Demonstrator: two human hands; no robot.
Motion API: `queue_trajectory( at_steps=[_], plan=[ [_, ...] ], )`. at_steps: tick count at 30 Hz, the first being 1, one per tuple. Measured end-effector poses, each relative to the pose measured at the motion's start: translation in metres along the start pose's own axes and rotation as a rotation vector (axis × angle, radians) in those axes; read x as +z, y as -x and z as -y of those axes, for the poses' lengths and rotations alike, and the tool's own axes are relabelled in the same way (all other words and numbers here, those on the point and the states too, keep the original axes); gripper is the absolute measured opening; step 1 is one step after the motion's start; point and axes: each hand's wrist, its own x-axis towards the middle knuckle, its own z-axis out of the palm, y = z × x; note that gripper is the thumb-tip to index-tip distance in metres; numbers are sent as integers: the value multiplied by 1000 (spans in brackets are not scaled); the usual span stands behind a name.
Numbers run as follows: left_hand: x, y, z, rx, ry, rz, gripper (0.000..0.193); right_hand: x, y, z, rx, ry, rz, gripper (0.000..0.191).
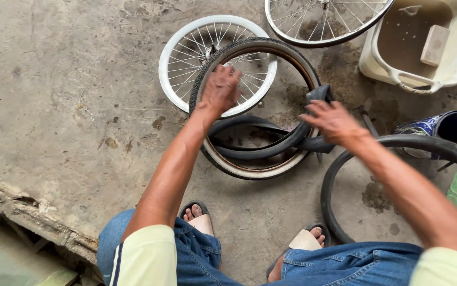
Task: The person selects a bicycle inner tube from a rack, carries it to a work area, and installs it into a bicycle tire. They then place the tire onto a bicycle wheel rim and press the tube into place by hand.
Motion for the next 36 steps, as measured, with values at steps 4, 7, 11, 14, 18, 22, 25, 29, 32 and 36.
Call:
queue_trajectory(
  at_steps=[4,7,11,14,18,22,25,29,32,36],
  plan=[
    [8,17,-32,195,79,49,27,27,-25,36,-45,37,-68,53],
    [15,29,-54,202,160,349,25,17,-25,34,-29,-23,-12,34],
    [28,44,-76,138,327,554,77,-35,-19,15,3,-314,-56,16],
    [42,48,-83,183,428,412,94,-78,-6,-2,49,-694,-98,18],
    [51,31,-67,59,715,357,84,-117,12,-26,101,-951,-241,18],
    [30,7,-33,-98,666,112,38,-129,27,-51,163,-1050,-427,22],
    [-6,5,-14,-113,902,69,16,-130,30,-63,149,-990,-576,22],
    [-53,-6,-15,-196,1095,16,16,-129,25,-61,177,-946,-690,22],
    [-77,-19,-18,-318,1313,49,17,-130,18,-53,205,-984,-810,22],
    [-95,-32,-6,-279,1185,-108,18,-115,1,-36,38,-402,-1317,30]
  ],
)
